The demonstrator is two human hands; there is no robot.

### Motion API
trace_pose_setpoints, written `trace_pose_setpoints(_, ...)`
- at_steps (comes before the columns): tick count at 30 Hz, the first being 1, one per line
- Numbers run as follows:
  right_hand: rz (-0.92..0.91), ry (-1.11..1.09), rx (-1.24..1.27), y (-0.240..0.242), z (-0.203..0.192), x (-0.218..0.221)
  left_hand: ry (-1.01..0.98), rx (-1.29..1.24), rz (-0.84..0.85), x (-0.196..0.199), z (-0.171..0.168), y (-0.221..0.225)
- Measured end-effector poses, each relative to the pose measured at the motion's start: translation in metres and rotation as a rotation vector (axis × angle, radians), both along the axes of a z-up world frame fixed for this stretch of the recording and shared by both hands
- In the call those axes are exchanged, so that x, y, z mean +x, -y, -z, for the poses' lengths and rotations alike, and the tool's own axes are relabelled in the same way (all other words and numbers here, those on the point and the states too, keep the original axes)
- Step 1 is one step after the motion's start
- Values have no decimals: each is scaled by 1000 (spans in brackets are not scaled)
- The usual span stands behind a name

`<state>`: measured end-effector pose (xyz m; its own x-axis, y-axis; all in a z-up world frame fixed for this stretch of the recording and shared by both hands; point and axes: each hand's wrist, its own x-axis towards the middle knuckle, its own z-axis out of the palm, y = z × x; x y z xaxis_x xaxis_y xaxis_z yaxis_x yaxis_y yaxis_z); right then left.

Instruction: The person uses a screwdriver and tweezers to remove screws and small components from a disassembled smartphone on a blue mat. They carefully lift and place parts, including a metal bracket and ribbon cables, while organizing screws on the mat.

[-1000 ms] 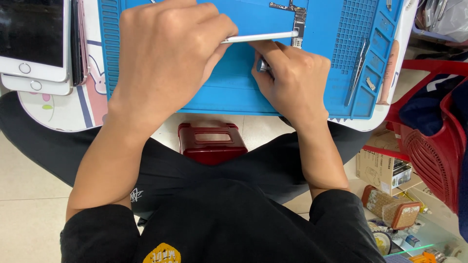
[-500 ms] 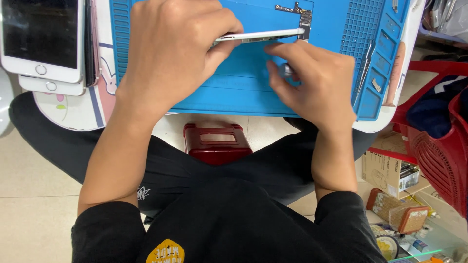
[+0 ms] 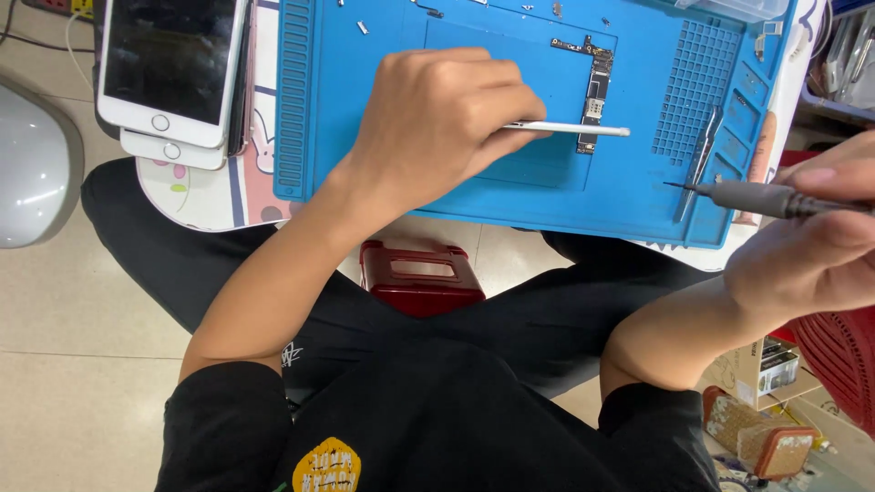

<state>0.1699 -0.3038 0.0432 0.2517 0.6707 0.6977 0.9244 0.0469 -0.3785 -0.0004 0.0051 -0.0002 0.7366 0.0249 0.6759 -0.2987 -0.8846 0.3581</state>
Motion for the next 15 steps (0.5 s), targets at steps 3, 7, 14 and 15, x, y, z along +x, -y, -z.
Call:
trace_pose_setpoints(3, 22, -97, 106, 2, 8, -5, 20, -4, -21, 2, 3, 2)
trace_pose_setpoints(7, -163, -55, 182, -50, -7, -2, 5, -12, -59, 4, 8, 4)
trace_pose_setpoints(14, -346, 425, -52, -207, -56, -24, -128, -3, -99, 6, 9, 7)
trace_pose_setpoints(15, -327, 697, -95, -226, -53, -26, -157, 54, -136, 7, 9, 8)
